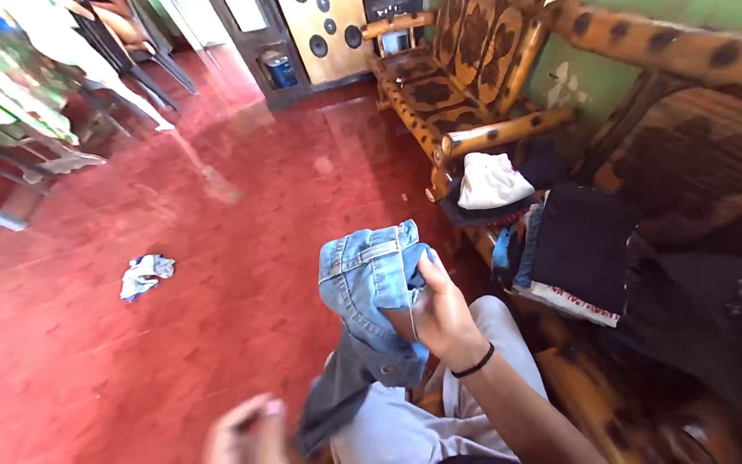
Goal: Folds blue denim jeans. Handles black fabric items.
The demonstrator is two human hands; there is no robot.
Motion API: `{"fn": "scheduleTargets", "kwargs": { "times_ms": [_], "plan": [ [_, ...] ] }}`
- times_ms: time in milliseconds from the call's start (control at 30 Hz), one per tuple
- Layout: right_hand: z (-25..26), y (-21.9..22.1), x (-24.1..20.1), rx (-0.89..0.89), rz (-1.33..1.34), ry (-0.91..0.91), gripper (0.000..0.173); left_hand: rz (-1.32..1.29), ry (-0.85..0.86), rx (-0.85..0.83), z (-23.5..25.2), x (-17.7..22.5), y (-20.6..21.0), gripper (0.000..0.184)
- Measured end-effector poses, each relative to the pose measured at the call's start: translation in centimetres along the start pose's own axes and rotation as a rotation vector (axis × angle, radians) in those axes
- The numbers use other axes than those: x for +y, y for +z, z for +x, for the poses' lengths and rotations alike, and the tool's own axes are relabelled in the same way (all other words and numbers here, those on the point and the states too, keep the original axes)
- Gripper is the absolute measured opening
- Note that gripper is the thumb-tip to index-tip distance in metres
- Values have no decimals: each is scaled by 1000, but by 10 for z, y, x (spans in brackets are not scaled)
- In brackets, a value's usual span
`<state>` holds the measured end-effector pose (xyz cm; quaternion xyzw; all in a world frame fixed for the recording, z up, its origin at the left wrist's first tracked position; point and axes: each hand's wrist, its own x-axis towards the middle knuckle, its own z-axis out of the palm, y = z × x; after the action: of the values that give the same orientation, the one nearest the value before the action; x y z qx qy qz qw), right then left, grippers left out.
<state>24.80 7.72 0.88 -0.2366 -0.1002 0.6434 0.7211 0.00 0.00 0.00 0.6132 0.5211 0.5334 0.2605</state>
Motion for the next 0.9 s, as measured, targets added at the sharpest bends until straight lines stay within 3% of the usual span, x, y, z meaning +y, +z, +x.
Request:
{"fn": "scheduleTargets", "kwargs": {
  "times_ms": [33,100,133,200,267,467,600,667,733,800,867,900],
  "plan": [
    [-4,6,3,19,-6,-6,27,-81,17,-74,-5,10,32,19],
    [-10,16,7,16,-17,-15,27,-272,-37,-194,-12,23,90,46],
    [-15,20,7,17,-24,-21,24,-329,-66,-182,-14,23,114,59],
    [-24,22,2,6,-58,-49,19,-415,-98,-84,-12,19,141,69],
    [-30,20,-6,-71,-62,-132,15,-476,-64,-68,-5,17,147,64],
    [-39,1,-15,-233,-172,-481,10,-385,198,32,0,13,160,16],
    [-28,-31,-26,-297,-681,-813,12,-298,74,122,20,12,135,16],
    [-21,-51,-36,-244,-1037,-866,9,-95,164,69,38,18,115,19],
    [-23,-62,-44,-93,-1493,-725,29,39,360,-91,55,19,98,24],
    [-26,-57,-47,-11,-1743,-477,59,108,540,-241,68,23,92,24],
    [-24,-59,-35,-38,-1799,-523,78,115,655,-426,77,33,92,22],
    [-21,-62,-28,-132,-1799,-538,79,119,709,-527,82,39,91,21]
  ]
}}
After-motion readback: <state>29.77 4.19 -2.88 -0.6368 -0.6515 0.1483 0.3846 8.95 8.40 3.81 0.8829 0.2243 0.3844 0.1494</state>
